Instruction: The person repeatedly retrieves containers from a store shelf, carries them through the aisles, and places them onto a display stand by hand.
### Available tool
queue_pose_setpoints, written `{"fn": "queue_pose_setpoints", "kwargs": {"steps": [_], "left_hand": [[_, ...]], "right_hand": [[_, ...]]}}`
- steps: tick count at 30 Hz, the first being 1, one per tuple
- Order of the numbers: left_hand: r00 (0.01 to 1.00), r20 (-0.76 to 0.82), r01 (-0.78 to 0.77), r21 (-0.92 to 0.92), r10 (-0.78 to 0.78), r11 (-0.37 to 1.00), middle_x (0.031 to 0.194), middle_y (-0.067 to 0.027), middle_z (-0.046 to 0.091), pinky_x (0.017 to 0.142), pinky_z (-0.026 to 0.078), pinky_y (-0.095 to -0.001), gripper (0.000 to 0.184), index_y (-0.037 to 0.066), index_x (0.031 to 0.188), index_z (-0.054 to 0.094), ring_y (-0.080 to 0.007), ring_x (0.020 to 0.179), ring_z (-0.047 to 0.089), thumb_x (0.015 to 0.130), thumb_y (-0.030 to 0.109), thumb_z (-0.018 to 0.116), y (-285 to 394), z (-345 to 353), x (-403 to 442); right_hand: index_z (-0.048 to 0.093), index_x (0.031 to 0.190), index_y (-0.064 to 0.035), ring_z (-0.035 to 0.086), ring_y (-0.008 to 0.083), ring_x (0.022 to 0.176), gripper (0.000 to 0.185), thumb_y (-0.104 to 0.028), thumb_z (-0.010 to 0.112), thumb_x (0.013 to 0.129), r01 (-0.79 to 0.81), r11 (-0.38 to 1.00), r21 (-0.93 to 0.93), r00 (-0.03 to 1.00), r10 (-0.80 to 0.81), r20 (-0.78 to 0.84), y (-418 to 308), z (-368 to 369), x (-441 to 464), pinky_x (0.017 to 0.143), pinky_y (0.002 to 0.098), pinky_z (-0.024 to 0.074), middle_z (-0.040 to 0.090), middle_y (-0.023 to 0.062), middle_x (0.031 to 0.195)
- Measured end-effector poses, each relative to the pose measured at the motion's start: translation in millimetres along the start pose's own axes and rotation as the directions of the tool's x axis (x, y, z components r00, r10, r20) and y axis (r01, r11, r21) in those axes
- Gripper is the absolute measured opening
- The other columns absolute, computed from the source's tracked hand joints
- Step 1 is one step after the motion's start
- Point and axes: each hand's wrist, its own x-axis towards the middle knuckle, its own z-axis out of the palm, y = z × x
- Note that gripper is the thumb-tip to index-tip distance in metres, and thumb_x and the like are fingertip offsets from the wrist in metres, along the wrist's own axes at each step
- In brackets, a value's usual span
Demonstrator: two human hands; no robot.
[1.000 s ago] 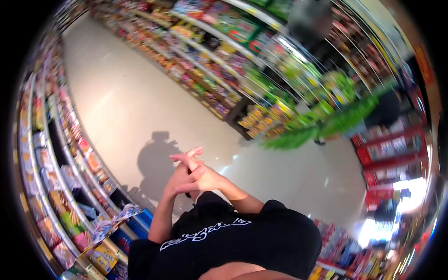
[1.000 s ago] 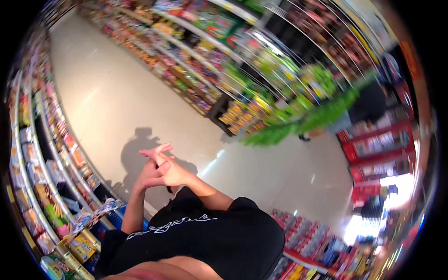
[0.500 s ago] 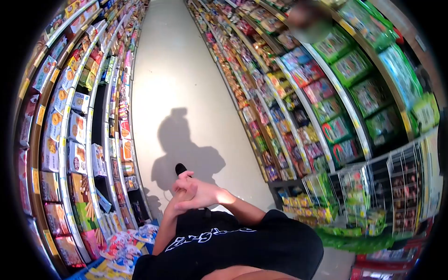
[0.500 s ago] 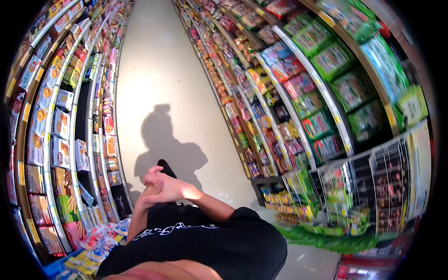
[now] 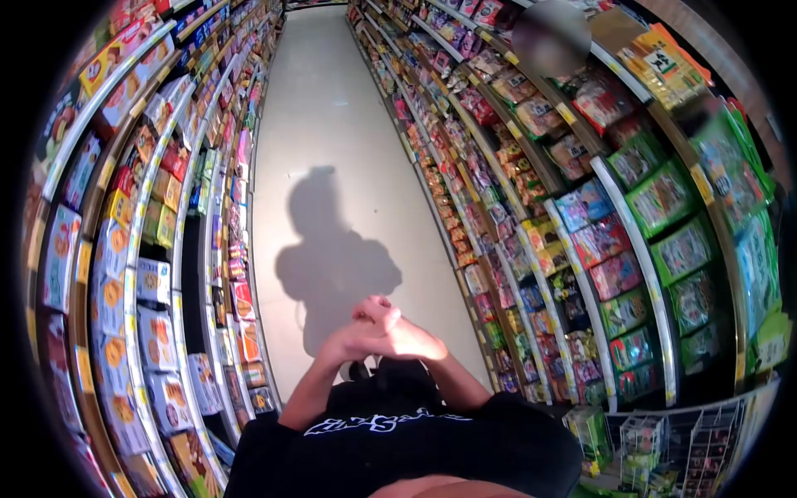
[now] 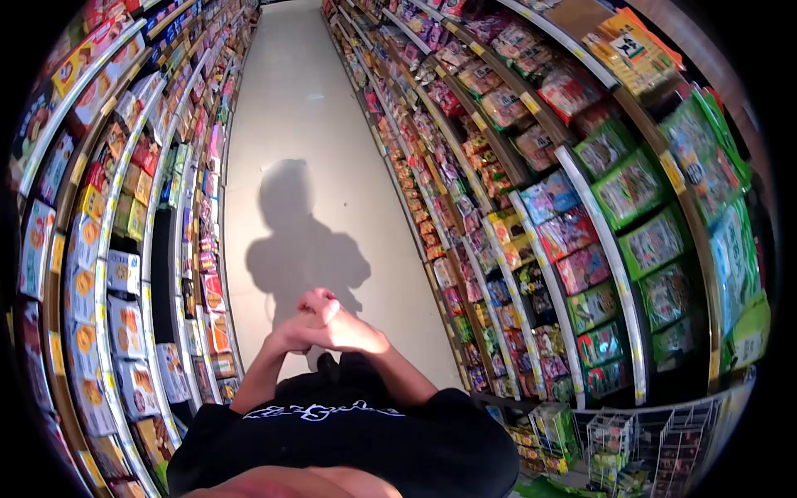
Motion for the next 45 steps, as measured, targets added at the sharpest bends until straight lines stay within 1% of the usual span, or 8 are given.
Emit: {"fn": "queue_pose_setpoints", "kwargs": {"steps": [5,8,16,19,28,31,36,45], "left_hand": [[0.926,0.080,0.377,-0.189,-0.369,0.907,0.078,-0.0145,0.055,0.048,0.048,-0.0284,0.067,0.000,0.121,0.040,-0.0219,0.056,0.057,0.096,0.062,0.033,-12.1,-49.7,87.1],[0.906,0.209,0.408,-0.202,-0.368,0.890,0.085,-0.0163,0.057,0.033,0.047,-0.0263,0.073,0.002,0.125,0.033,-0.0188,0.050,0.062,0.093,0.068,0.031,-29.1,-101.4,151.9],[0.929,0.041,0.369,-0.142,-0.367,0.918,0.080,-0.0168,0.060,0.041,0.051,-0.0289,0.071,0.000,0.129,0.033,-0.0222,0.052,0.060,0.093,0.061,0.040,6.4,-270.3,331.8],[0.936,-0.192,-0.225,0.323,0.296,0.919,0.083,-0.0181,0.059,0.042,0.052,-0.0305,0.062,-0.002,0.129,0.031,-0.0232,0.055,0.060,0.094,0.047,0.045,-29.9,-306.8,392.4],[0.977,-0.101,0.152,-0.286,-0.187,0.946,0.083,-0.0179,0.058,0.042,0.053,-0.0303,0.054,-0.002,0.130,0.029,-0.0233,0.057,0.061,0.095,0.037,0.045,-84.8,-432.0,521.0],[0.979,-0.058,0.162,-0.349,-0.194,0.923,0.082,-0.0179,0.057,0.042,0.053,-0.0302,0.052,-0.002,0.130,0.028,-0.0233,0.057,0.062,0.095,0.033,0.045,-112.9,-492.0,564.1],[0.994,-0.005,0.105,-0.324,-0.113,0.940,0.082,-0.0178,0.056,0.042,0.053,-0.0300,0.049,-0.002,0.130,0.027,-0.0234,0.058,0.062,0.095,0.027,0.044,-123.5,-607.0,660.9],[0.991,0.131,-0.004,-0.171,0.027,0.985,0.079,-0.0173,0.055,0.040,0.052,-0.0278,0.041,-0.003,0.128,0.027,-0.0227,0.058,0.064,0.096,0.019,0.042,-90.7,-801.4,816.5]], "right_hand": [[0.047,0.121,0.0027,0.063,0.0206,0.081,0.061,-0.039,0.069,0.082,-0.283,0.921,0.269,0.954,0.240,0.180,52.4,-41.6,80.3,0.068,0.0304,0.0522,0.056,0.0161,0.105],[0.042,0.125,0.0002,0.063,0.0166,0.070,0.060,-0.036,0.066,0.085,-0.397,0.826,0.401,0.896,0.253,0.366,79.2,-86.4,147.7,0.063,0.0275,0.0502,0.062,0.0118,0.092],[0.042,0.126,-0.0002,0.064,0.0197,0.077,0.069,-0.046,0.071,0.083,-0.196,0.955,0.223,0.934,0.113,0.339,104.8,-251.6,351.0,0.068,0.0304,0.0513,0.063,0.0125,0.092],[0.044,0.124,0.0009,0.063,0.0259,0.087,0.074,-0.051,0.073,0.079,0.002,0.995,0.102,0.964,-0.029,0.266,126.2,-291.1,414.1,0.075,0.0351,0.0526,0.058,0.0178,0.105],[0.045,0.126,0.0027,0.064,0.0329,0.094,0.081,-0.057,0.071,0.078,-0.082,0.993,-0.081,0.885,0.110,0.453,187.3,-338.6,595.0,0.082,0.0377,0.0518,0.055,0.0222,0.110],[0.045,0.124,0.0032,0.061,0.0362,0.105,0.081,-0.058,0.070,0.079,-0.007,0.995,-0.103,0.885,0.054,0.463,215.0,-351.6,672.2,0.089,0.0392,0.0492,0.059,0.0242,0.108],[0.041,0.124,0.0069,0.068,0.0231,0.074,0.080,-0.052,0.072,0.080,-0.347,0.936,-0.067,0.775,0.326,0.541,204.0,-428.4,808.9,0.069,0.0318,0.0544,0.066,0.0143,0.086],[0.038,0.127,0.0067,0.066,0.0178,0.066,0.077,-0.043,0.074,0.080,-0.388,0.917,0.094,0.886,0.343,0.311,222.2,-551.3,995.9,0.064,0.0292,0.0536,0.066,0.0139,0.082]]}}
